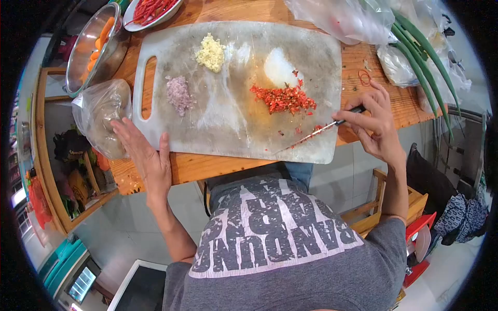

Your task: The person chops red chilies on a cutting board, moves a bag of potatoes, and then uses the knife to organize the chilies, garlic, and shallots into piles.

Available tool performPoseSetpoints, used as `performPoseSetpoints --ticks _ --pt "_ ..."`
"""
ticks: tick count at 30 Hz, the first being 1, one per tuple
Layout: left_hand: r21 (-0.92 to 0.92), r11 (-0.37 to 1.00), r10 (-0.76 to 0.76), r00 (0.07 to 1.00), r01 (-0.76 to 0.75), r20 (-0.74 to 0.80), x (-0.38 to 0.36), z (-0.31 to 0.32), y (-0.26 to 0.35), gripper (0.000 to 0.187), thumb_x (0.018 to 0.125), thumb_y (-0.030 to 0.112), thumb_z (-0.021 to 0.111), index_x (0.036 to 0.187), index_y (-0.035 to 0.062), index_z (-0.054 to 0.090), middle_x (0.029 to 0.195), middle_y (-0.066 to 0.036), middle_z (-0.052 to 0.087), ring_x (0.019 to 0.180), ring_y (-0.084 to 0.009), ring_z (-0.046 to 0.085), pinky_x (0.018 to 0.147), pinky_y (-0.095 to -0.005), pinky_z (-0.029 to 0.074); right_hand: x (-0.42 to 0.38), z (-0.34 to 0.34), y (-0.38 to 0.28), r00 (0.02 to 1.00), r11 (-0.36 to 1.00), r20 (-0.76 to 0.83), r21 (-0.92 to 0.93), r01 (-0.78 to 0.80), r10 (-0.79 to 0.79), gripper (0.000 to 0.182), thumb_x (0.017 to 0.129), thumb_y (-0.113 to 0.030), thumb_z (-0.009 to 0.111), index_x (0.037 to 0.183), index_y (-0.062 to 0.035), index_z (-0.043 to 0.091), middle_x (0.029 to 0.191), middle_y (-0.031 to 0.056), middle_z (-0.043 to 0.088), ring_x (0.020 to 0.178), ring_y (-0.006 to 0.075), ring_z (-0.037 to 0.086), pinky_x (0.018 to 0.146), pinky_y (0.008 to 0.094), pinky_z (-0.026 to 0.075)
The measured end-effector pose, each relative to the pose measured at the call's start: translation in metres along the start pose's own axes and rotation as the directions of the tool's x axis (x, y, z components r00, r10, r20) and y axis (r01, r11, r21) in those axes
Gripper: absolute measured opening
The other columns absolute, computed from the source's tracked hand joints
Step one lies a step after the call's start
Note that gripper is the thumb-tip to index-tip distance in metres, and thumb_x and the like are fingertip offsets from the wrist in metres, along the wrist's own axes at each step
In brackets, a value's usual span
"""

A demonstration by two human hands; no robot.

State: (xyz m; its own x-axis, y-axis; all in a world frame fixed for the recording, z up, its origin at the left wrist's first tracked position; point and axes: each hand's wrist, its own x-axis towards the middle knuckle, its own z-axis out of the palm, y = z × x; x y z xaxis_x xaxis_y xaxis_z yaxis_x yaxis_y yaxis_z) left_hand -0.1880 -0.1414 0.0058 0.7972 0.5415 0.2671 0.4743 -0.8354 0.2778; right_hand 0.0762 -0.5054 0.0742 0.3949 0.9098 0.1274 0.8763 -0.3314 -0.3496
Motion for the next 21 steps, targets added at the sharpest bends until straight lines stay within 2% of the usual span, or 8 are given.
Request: performPoseSetpoints --ticks 3,7,12,18,21 --pt "0.016 1.000 0.001 1.000 0.000 -0.012 -0.002 -0.001 -0.001 0.082 0.104 0.040 0.052 0.162 0.0072 0.004 0.168 -0.022 -0.003 0.155 -0.0412 -0.001 0.124 -0.0523 0.007 -0.001 0.003 -0.008 1.000 1.000 0.030 0.001 -0.001 0.001 0.034 0.074 -0.003 0.069 0.104 -0.0169 0.079 0.092 0.0020 0.063 0.095 0.0239 0.058 0.114 0.0549 0.029" --pt "0.036 0.999 0.031 0.997 -0.028 -0.071 -0.001 -0.002 0.002 0.081 0.103 0.037 0.054 0.162 0.0093 0.005 0.168 -0.022 -0.004 0.154 -0.0418 -0.001 0.124 -0.0527 0.007 0.017 0.015 -0.005 0.999 1.000 -0.051 0.014 0.003 -0.002 0.035 0.075 -0.002 0.069 0.106 -0.0168 0.079 0.093 0.0029 0.062 0.094 0.0245 0.058 0.115 0.0553 0.028" --pt "0.056 0.998 -0.024 0.995 0.029 -0.094 -0.004 -0.001 0.007 0.080 0.103 0.036 0.054 0.163 0.0124 0.006 0.167 -0.022 -0.005 0.154 -0.0448 -0.001 0.124 -0.0550 0.007 0.041 0.026 0.000 0.982 0.999 -0.184 -0.010 0.043 -0.044 0.037 0.075 -0.001 0.069 0.108 -0.0164 0.078 0.094 0.0034 0.061 0.094 0.0249 0.057 0.115 0.0557 0.028" --pt "0.087 0.995 -0.040 0.992 0.051 -0.118 -0.003 0.000 0.009 0.078 0.104 0.036 0.052 0.163 0.0141 0.006 0.167 -0.023 -0.008 0.153 -0.0462 -0.004 0.123 -0.0569 0.006 0.018 0.004 0.009 1.000 0.995 -0.004 0.097 0.017 -0.017 0.034 0.075 -0.002 0.070 0.105 -0.0141 0.079 0.091 0.0037 0.061 0.094 0.0251 0.057 0.114 0.0568 0.029" --pt "0.086 0.994 -0.052 0.993 0.062 -0.108 -0.005 0.002 0.009 0.076 0.105 0.035 0.050 0.163 0.0142 0.006 0.167 -0.023 -0.008 0.153 -0.0461 -0.005 0.123 -0.0573 0.005 0.007 0.004 0.011 0.998 0.990 0.047 0.129 -0.052 0.046 0.032 0.075 -0.001 0.070 0.103 -0.0135 0.079 0.090 0.0039 0.061 0.094 0.0253 0.057 0.115 0.0572 0.028"
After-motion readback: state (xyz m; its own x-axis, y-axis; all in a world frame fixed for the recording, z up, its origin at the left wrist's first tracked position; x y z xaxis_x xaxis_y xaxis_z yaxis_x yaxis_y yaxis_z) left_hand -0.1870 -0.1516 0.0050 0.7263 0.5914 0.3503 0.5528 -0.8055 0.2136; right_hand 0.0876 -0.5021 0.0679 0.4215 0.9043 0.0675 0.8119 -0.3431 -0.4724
